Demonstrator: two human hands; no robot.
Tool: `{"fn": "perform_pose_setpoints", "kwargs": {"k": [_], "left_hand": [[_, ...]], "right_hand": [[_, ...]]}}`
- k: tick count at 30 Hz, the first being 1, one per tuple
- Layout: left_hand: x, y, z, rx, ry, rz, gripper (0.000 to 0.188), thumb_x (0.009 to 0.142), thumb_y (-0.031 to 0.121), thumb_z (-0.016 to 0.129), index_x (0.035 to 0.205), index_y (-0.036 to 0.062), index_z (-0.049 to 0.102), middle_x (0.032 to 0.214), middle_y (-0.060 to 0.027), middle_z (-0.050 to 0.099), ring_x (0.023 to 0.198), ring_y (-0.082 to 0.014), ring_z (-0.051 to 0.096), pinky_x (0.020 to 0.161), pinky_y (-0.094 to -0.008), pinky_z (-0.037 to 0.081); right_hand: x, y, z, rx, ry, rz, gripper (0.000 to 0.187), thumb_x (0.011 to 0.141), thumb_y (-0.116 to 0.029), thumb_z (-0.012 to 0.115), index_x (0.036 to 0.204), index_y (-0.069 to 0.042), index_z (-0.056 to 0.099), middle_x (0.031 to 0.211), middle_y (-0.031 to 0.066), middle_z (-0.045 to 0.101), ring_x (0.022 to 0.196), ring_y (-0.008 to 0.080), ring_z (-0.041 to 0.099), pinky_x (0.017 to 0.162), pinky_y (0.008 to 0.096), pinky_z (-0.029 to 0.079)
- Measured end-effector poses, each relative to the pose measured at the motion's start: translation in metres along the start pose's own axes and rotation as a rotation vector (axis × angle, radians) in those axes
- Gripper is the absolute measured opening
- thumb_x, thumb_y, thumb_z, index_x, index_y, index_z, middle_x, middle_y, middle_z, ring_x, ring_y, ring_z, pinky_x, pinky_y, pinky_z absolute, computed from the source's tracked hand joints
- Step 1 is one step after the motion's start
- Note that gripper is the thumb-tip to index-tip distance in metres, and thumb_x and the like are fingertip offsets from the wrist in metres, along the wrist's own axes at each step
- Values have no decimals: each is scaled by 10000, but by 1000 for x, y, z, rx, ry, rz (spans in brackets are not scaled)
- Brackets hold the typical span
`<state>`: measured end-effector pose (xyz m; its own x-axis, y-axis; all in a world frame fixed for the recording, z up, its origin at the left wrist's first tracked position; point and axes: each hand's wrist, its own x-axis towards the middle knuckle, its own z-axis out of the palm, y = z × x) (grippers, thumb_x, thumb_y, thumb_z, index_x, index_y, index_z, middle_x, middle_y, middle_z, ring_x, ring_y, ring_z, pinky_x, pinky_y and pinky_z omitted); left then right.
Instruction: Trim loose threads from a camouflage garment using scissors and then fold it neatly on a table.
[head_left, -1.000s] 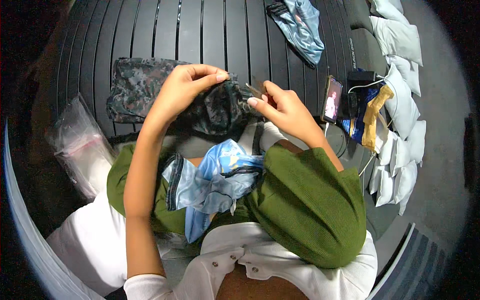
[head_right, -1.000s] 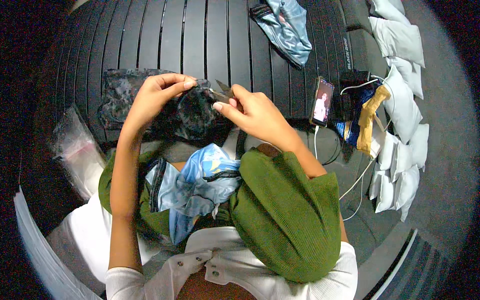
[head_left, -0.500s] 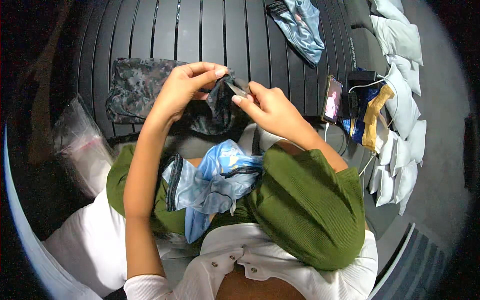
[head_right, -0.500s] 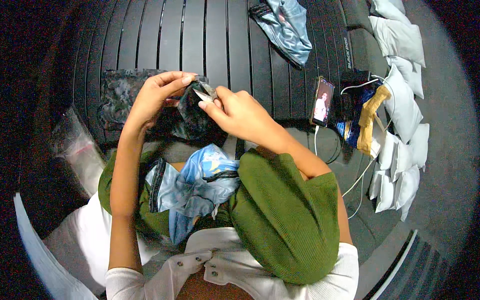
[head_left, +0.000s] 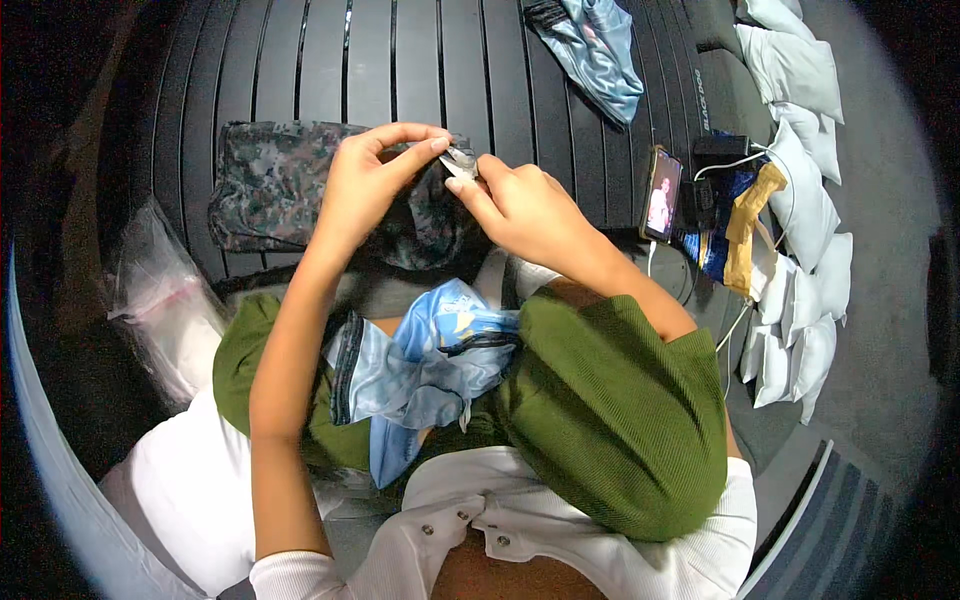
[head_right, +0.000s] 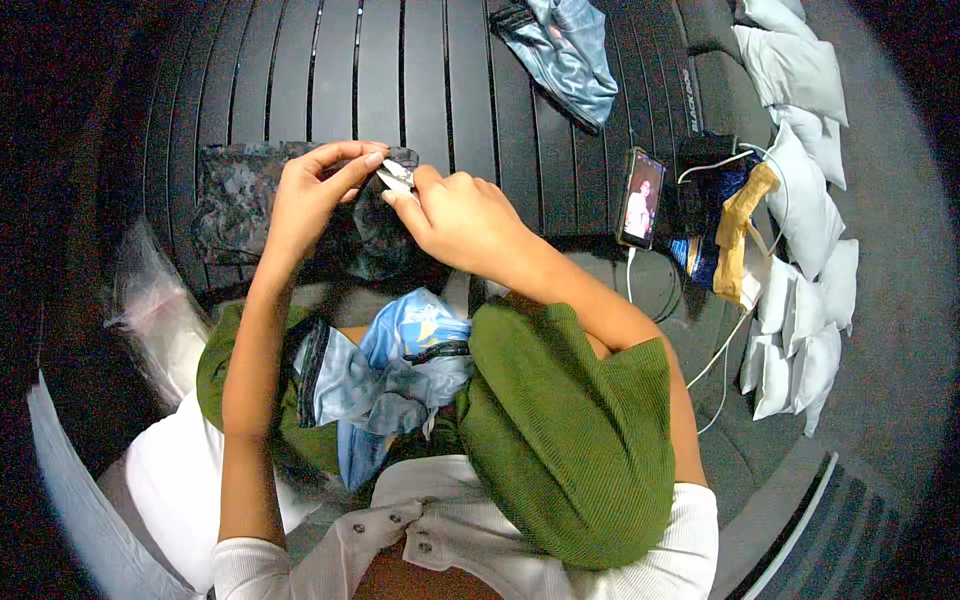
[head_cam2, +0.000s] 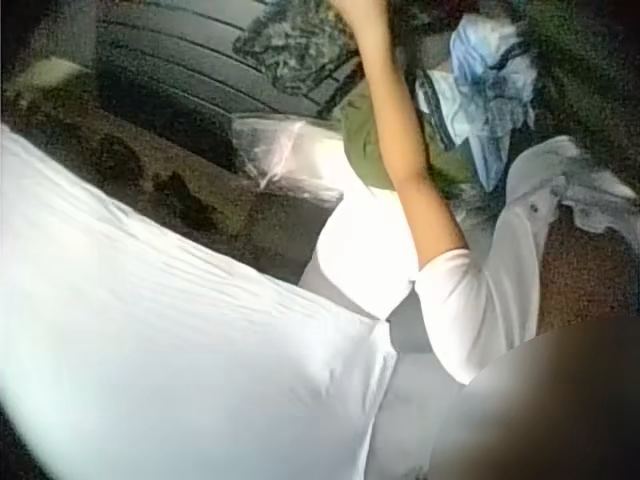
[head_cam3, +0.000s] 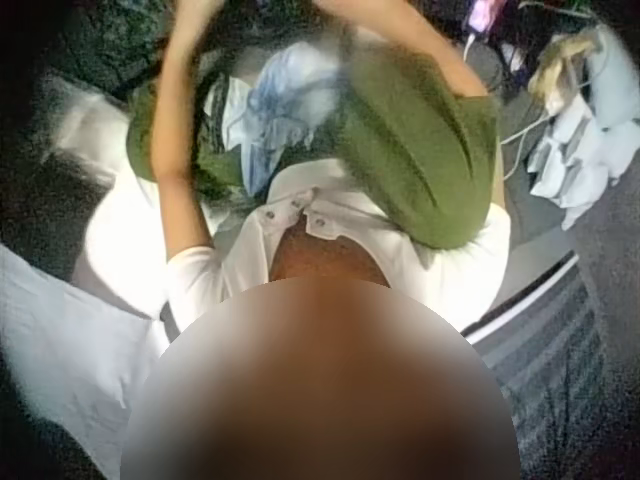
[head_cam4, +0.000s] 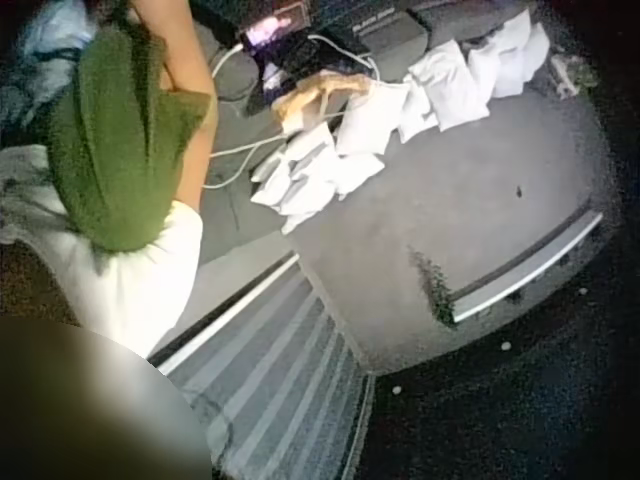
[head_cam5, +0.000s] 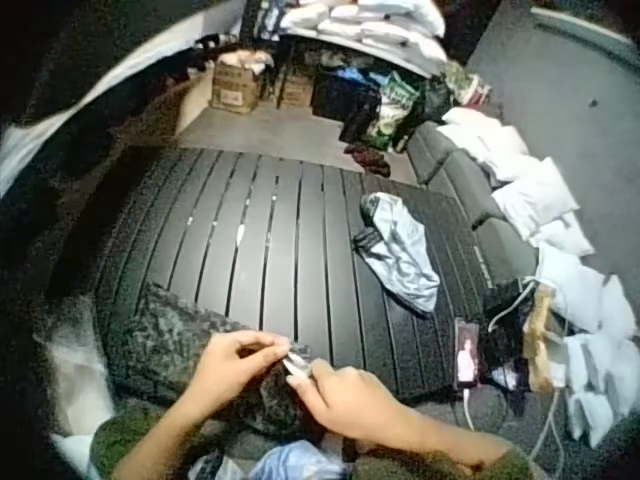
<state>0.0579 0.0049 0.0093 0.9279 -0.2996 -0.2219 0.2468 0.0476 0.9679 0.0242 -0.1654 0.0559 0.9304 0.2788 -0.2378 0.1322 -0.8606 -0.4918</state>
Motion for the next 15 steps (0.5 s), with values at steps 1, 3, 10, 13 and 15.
{"fn": "perform_pose_setpoints", "kwargs": {"k": [1,3,10,13,15], "left_hand": [[0,0,0,19,0,19,176,816,150,606,934,26,649,834,12,617,639,-13,467,531,-149,341],[0,0,2,36,-2,41,167,818,137,600,930,23,649,869,-3,627,682,-24,506,571,-155,385],[0,-2,4,169,57,357,142,789,100,603,884,10,660,994,-100,624,836,-134,602,693,-239,476],[-3,8,7,284,60,391,134,776,93,606,874,18,658,1012,-87,618,848,-150,608,698,-251,478],[-7,12,8,406,70,430,128,767,87,608,867,24,657,1022,-76,615,851,-160,613,701,-255,477]], "right_hand": [[0,0,1,2,9,-6,385,856,-342,490,721,19,487,530,210,520,542,396,545,519,440,432],[1,-1,-1,8,13,0,382,856,-341,490,724,18,486,531,210,521,546,398,545,525,443,434],[3,0,4,20,59,-20,370,854,-333,492,729,16,482,535,210,525,554,397,550,531,443,442],[3,6,8,-29,114,-77,344,849,-316,508,747,10,471,541,198,535,535,388,552,498,445,444],[4,7,10,-68,139,-104,332,847,-309,514,758,7,466,543,193,539,531,384,555,487,446,444]]}}
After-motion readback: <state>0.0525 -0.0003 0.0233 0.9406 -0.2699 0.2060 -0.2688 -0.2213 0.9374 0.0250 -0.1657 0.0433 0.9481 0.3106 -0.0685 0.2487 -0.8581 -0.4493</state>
